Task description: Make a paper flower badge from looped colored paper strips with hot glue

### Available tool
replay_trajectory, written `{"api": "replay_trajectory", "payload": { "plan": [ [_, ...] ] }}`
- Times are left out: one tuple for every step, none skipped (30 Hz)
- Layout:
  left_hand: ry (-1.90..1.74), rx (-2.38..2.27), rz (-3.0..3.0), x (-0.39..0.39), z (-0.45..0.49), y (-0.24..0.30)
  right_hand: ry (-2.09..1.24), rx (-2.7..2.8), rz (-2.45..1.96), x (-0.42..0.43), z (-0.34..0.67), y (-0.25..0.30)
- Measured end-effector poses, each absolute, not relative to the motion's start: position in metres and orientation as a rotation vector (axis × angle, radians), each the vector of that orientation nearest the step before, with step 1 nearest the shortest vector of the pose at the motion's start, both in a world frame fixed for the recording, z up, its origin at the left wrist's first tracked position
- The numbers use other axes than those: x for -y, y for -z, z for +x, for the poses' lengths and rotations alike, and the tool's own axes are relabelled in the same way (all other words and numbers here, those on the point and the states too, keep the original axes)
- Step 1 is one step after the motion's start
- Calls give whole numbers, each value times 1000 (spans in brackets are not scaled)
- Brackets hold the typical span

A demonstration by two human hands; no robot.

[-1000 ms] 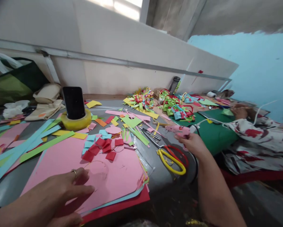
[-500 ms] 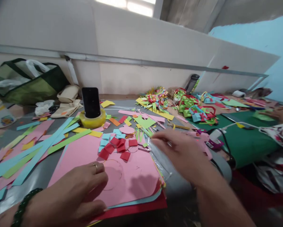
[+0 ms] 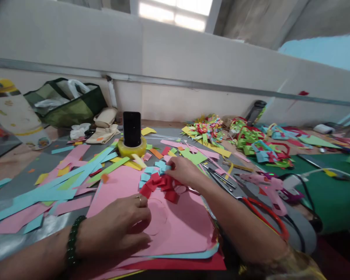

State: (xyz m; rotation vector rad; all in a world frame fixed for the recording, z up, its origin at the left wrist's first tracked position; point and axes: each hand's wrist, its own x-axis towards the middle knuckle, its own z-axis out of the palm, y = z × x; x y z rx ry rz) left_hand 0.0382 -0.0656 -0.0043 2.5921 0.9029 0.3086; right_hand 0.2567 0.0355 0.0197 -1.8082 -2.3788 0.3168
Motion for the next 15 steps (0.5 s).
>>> {"api": "replay_trajectory", "payload": {
  "plan": [
    [-319, -892, 2604, 65, 38, 4, -319, 2354, -1799, -36, 259, -22],
    [-327, -883, 2615, 64, 38, 4, -317, 2330, -1792, -37, 261, -25],
    [-332, -876, 2627, 63, 37, 4, -307, 2303, -1783, -38, 263, -28],
    [-336, -875, 2636, 62, 37, 4, -296, 2279, -1770, -38, 266, -32],
    [-334, -876, 2643, 62, 37, 4, -287, 2258, -1752, -39, 269, -35],
    [-331, -879, 2647, 61, 37, 4, -286, 2242, -1730, -39, 271, -38],
    [-331, -884, 2647, 61, 37, 4, -297, 2229, -1705, -38, 272, -41],
    [-332, -888, 2642, 60, 37, 4, -325, 2217, -1680, -37, 272, -42],
    [-337, -889, 2634, 60, 36, 5, -370, 2202, -1658, -35, 272, -43],
    [-340, -884, 2626, 60, 36, 5, -433, 2184, -1637, -33, 271, -44],
    [-346, -875, 2618, 60, 36, 6, -508, 2154, -1610, -30, 269, -43],
    [-352, -867, 2608, 61, 36, 6, -593, 2116, -1576, -26, 266, -41],
    [-354, -862, 2596, 61, 36, 6, -681, 2074, -1538, -21, 264, -40],
    [-354, -864, 2581, 62, 37, 6, -765, 2036, -1496, -15, 261, -37],
    [-352, -872, 2561, 63, 37, 5, -841, 2005, -1456, -9, 258, -35]
  ]
}}
